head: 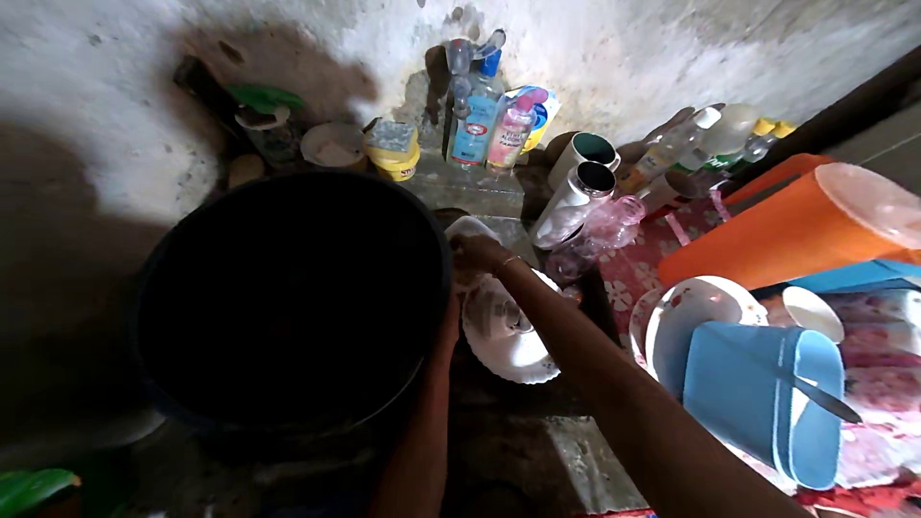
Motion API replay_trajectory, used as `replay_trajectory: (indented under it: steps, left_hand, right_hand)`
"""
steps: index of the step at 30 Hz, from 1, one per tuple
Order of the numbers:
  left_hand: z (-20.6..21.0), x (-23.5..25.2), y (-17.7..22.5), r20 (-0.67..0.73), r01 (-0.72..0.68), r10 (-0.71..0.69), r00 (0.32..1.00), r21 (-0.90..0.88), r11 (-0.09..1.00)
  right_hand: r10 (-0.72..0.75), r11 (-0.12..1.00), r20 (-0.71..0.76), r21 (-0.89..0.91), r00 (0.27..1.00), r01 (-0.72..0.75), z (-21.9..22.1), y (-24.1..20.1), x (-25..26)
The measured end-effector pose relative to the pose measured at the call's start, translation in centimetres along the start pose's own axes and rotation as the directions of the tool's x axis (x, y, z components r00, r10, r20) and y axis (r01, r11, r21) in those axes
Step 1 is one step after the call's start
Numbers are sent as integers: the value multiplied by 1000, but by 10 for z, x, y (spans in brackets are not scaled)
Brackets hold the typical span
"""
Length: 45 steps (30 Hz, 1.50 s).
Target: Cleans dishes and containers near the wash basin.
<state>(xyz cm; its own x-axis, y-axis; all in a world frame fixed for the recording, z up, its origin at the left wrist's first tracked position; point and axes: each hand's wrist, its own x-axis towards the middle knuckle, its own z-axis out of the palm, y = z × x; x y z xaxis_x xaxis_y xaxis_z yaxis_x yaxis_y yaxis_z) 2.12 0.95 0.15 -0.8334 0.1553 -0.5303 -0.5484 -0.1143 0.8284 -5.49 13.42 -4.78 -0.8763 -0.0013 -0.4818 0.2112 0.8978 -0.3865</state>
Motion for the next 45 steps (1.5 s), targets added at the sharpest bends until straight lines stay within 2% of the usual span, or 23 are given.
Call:
replay_trajectory:
  steps: [2,5,8,10,12,13,14,15,16,17,18,19,23,27,30,33,35,36,37,39,41,43,45]
  left_hand:
    - [-3,8,-12,14,-55,55,998,13,998]
    - [-2,2,-2,21,6,-6,1000,26,1000]
    - [-14,43,-51,89,-169,171,981,-26,985]
    - [-11,41,-48,72,-168,168,983,-7,986]
    - [-8,36,-33,39,-95,94,995,24,995]
    - [-13,47,-43,41,-105,104,994,32,994]
    - [-20,61,-62,73,-211,208,975,33,977]
    - [-27,90,-108,89,-551,553,829,-43,833]
    - [-28,107,-128,85,-703,714,695,-126,699]
    - [-26,75,-92,124,-430,430,894,-26,902]
    - [-21,57,-66,97,-236,234,967,6,972]
    - [-15,47,-52,60,-148,147,987,6,989]
    - [-16,43,-47,89,-122,124,988,-22,992]
    - [-15,50,-54,98,-172,176,980,-49,984]
    - [-19,64,-73,108,-302,308,945,-67,951]
    - [-16,41,-50,123,-287,278,953,62,956]
    - [-18,66,-83,94,-505,499,861,55,861]
    - [-20,68,-85,109,-478,470,876,63,876]
    - [-21,59,-72,136,-373,361,923,78,924]
    - [-19,56,-61,74,-274,270,960,53,960]
    - [-19,51,-60,80,-273,268,960,48,961]
    - [-20,66,-85,90,-451,447,890,26,892]
    - [-24,58,-66,152,-282,275,949,25,959]
  right_hand:
    - [-39,999,-23,-25,999,38,9,9,14]
    - [-217,976,-1,28,976,217,10,6,8]
    - [-349,927,-61,121,935,354,12,-2,-14]
    - [-282,944,-183,125,942,307,22,-5,-14]
    - [-169,979,-216,77,962,189,26,-11,-6]
    - [-115,990,-214,58,970,130,26,-13,-1]
    - [-68,996,-208,40,976,78,27,-12,4]
    - [-18,999,-193,28,981,24,26,-10,8]
    - [15,1000,-183,14,983,-13,25,-5,14]
    - [30,999,-170,16,985,-27,23,1,21]
    - [26,999,-154,39,988,-20,21,5,26]
    - [9,998,-124,60,992,-2,19,7,26]
    - [-209,968,88,161,974,194,-2,-10,-22]
    - [-325,924,119,253,938,288,-3,2,-43]
    - [-317,945,115,121,941,304,-1,16,-23]
    - [-151,985,29,-80,988,153,-2,31,-2]
    - [-70,993,-84,-105,994,61,2,36,13]
    - [-61,994,-126,-96,990,49,8,35,17]
    - [-84,994,-150,-75,985,74,14,32,18]
    - [-197,980,-107,-56,975,192,18,15,7]
    - [-379,925,-56,-25,924,378,16,2,-18]
    - [-544,835,-125,24,830,550,20,2,-30]
    - [-556,819,-156,65,816,570,25,12,-19]
